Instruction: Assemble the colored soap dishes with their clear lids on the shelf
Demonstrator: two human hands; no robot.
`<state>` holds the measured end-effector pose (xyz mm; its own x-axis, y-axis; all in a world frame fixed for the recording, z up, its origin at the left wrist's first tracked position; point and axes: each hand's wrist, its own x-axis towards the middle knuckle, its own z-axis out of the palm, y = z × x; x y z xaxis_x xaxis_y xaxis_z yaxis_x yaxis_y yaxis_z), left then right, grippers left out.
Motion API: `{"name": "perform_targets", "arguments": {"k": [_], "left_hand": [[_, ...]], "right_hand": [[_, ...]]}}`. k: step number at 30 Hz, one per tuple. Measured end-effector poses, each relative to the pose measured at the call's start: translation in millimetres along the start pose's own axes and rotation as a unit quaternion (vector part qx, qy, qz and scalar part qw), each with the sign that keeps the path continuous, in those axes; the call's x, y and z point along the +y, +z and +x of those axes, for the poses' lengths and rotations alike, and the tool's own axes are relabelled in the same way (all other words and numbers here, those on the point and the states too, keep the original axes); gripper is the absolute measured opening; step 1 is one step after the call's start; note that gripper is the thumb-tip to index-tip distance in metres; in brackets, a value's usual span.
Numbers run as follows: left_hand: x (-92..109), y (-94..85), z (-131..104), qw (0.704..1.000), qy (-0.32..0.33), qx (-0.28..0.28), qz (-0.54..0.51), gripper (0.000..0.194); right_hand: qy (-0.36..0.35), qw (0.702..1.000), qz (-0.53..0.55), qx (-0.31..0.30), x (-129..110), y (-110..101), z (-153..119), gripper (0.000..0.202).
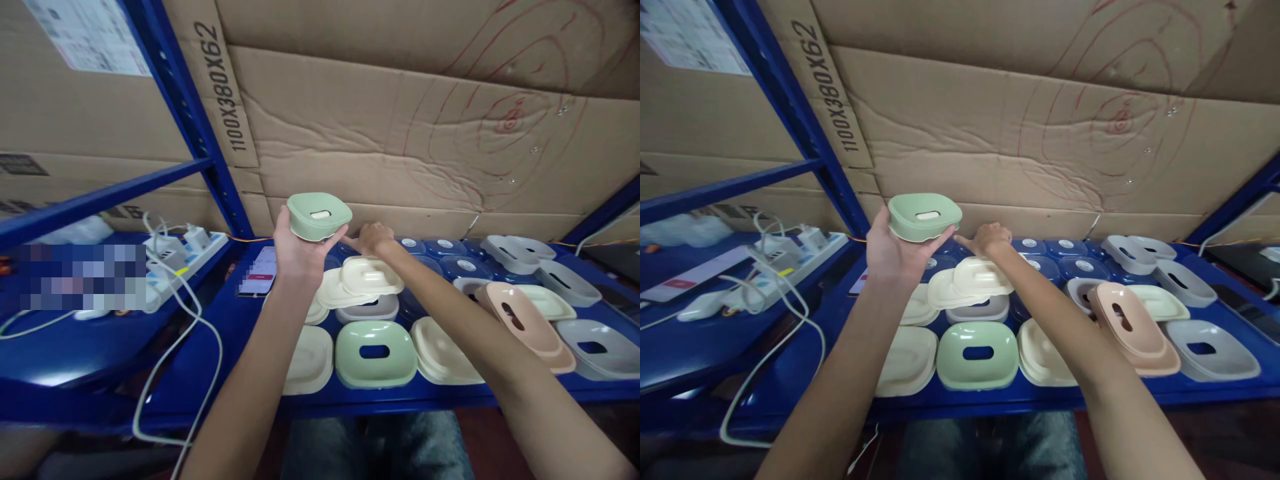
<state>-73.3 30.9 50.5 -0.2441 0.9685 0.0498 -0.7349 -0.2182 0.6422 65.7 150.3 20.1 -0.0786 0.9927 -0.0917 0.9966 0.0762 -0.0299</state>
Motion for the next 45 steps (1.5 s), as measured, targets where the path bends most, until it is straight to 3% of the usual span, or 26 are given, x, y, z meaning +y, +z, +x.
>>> {"name": "perform_targets", "arguments": {"k": [7,13,16,18,20,22,24,28,31,34,38,45], "left_hand": [[2.4,8.8,-6.1,0.998,-0.027,0.024,-0.053,0.048],[0.6,8.4,-6.6,0.998,-0.050,0.010,-0.035,0.043],[0.2,10.2,-8.2,0.998,-0.060,0.008,-0.024,0.042],[0.6,12.3,-10.0,0.998,-0.065,0.004,-0.014,0.041],[1.0,14.6,-12.4,0.997,-0.076,-0.009,-0.001,0.041],[0.8,16.9,-15.2,0.995,-0.092,-0.027,0.014,0.041],[-0.6,19.0,-18.3,0.992,-0.113,-0.049,0.035,0.045],[-7.9,22.4,-25.4,0.980,-0.141,-0.117,0.078,0.054],[-14.5,24.5,-31.7,0.974,-0.157,-0.133,0.093,0.059],[-18.1,26.7,-37.3,0.976,-0.164,-0.114,0.085,0.061],[-16.2,28.2,-39.6,0.982,-0.166,-0.072,0.060,0.057],[-14.7,23.6,-33.8,0.983,-0.172,-0.037,0.053,0.045]], "right_hand": [[-0.042,0.999,0.003,-0.025,24.0,-8.7,-1.1,0.070],[-0.123,0.992,0.041,0.011,55.6,-10.2,-9.3,0.050],[-0.166,0.983,0.073,0.042,71.0,-13.9,-14.9,0.051],[-0.181,0.976,0.094,0.072,79.9,-20.5,-22.1,0.063],[-0.207,0.956,0.161,0.133,87.5,-31.1,-34.7,0.078],[-0.261,0.907,0.259,0.204,93.4,-44.1,-53.4,0.083],[-0.338,0.857,0.308,0.237,96.5,-55.8,-75.2,0.079],[-0.442,0.837,0.225,0.232,95.0,-62.1,-109.6,0.093],[-0.443,0.837,0.200,0.252,92.0,-53.4,-120.6,0.080],[-0.418,0.847,0.196,0.265,89.1,-43.1,-124.4,0.067],[-0.391,0.854,0.185,0.288,80.2,-31.9,-125.2,0.068],[-0.358,0.832,0.267,0.328,61.8,-18.3,-124.0,0.070]]}}
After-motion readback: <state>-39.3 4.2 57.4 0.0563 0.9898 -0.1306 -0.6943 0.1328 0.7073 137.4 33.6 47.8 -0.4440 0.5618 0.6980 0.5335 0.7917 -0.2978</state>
